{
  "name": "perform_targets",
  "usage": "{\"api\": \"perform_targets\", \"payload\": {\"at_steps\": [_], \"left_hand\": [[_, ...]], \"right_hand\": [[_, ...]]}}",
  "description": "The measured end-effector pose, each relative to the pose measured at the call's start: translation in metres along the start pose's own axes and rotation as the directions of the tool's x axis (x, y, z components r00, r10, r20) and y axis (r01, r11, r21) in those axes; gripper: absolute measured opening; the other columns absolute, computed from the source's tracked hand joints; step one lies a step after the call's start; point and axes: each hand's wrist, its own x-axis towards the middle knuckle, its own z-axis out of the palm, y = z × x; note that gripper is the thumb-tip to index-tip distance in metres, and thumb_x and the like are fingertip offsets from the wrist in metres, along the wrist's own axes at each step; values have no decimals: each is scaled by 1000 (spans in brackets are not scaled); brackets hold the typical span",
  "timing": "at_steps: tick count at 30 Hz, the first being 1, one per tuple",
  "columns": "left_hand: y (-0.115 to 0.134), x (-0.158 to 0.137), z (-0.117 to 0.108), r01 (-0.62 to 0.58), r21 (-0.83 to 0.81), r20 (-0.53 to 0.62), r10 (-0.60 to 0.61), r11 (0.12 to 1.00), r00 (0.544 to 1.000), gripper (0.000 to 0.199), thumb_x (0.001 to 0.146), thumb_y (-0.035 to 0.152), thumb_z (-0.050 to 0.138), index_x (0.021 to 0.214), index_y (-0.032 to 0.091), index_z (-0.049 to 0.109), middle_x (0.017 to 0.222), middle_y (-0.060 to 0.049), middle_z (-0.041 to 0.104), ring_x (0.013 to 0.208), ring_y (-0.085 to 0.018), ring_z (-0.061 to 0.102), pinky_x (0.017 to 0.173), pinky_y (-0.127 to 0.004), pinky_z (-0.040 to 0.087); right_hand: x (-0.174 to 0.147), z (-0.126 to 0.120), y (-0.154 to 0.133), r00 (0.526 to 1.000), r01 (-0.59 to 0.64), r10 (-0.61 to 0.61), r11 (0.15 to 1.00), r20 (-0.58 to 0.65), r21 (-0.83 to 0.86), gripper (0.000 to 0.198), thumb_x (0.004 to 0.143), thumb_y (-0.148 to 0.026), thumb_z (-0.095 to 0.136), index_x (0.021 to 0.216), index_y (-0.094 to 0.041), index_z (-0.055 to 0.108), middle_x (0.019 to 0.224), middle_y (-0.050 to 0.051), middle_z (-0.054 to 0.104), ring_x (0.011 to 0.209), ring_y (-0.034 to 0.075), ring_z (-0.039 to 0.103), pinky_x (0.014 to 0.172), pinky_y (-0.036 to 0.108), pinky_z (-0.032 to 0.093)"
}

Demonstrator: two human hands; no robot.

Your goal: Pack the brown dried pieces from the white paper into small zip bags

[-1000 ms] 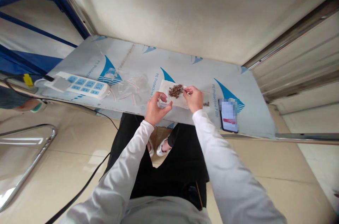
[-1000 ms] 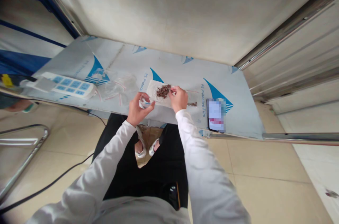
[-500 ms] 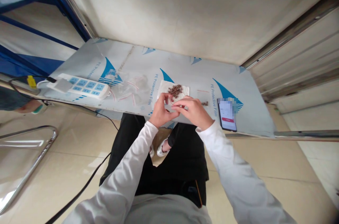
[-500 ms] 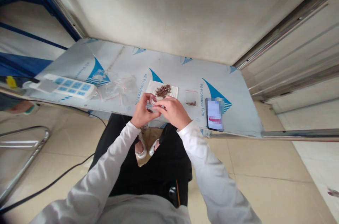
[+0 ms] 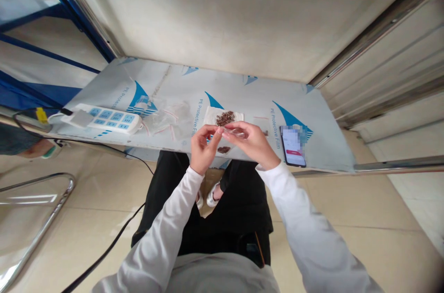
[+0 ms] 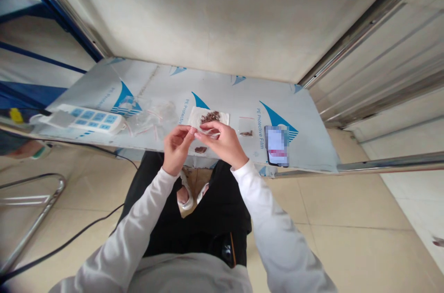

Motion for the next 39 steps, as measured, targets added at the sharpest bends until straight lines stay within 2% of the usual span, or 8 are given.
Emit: {"api": "perform_targets", "payload": {"at_steps": [4,9,15,18,23,28,33,39], "left_hand": [[7,-1,-1,-29,65,6,28,997,1000,24,83,41,65,79,18,65,70,-1,65,66,-13,59,65,-27,46],[10,0,1,68,2,75,-68,998,995,26,83,43,64,81,17,63,69,-1,64,58,-11,59,59,-25,47],[15,0,3,145,-4,12,-145,989,989,31,79,47,67,78,16,63,66,-2,65,52,-10,59,52,-23,46],[21,2,4,219,-59,29,-218,974,976,33,76,48,70,75,15,65,65,-2,67,49,-10,57,51,-24,46],[29,10,5,312,-64,220,-292,948,931,31,71,44,74,65,14,68,63,-3,67,50,-9,53,51,-23,45],[30,9,8,290,-125,145,-272,949,951,28,69,39,76,63,14,66,63,-2,67,53,-8,54,53,-20,45],[26,6,7,346,-128,225,-313,929,923,28,76,40,71,68,13,70,69,-5,71,51,-8,55,55,-20,45],[20,6,12,264,-29,162,-256,964,953,35,82,44,63,69,13,73,65,-5,71,48,-9,55,53,-22,44]], "right_hand": [[5,2,0,996,-75,70,991,47,107,30,72,-45,74,76,-15,74,75,7,74,69,18,66,65,29,51],[5,-4,0,986,-149,136,978,95,147,32,68,-44,77,78,-14,74,70,5,71,59,13,60,57,25,46],[-4,-8,4,960,-280,266,928,88,246,38,68,-50,75,72,-13,71,62,2,65,52,9,52,50,23,40],[-6,-11,3,957,-289,278,921,79,260,39,65,-51,78,71,-13,71,61,1,64,50,8,49,50,23,40],[-4,-16,-2,957,-289,267,916,113,280,37,65,-49,79,74,-13,72,65,2,66,52,8,50,52,23,40],[-8,-14,1,949,-316,294,889,117,330,39,67,-49,77,82,-14,73,72,5,70,54,8,52,54,24,41],[-10,-19,7,963,-266,267,931,32,250,38,65,-51,78,66,-14,67,60,3,66,48,9,49,50,25,39],[-14,-19,11,962,-272,271,916,48,295,35,72,-48,74,81,-14,71,67,3,68,61,12,59,57,23,42]]}}
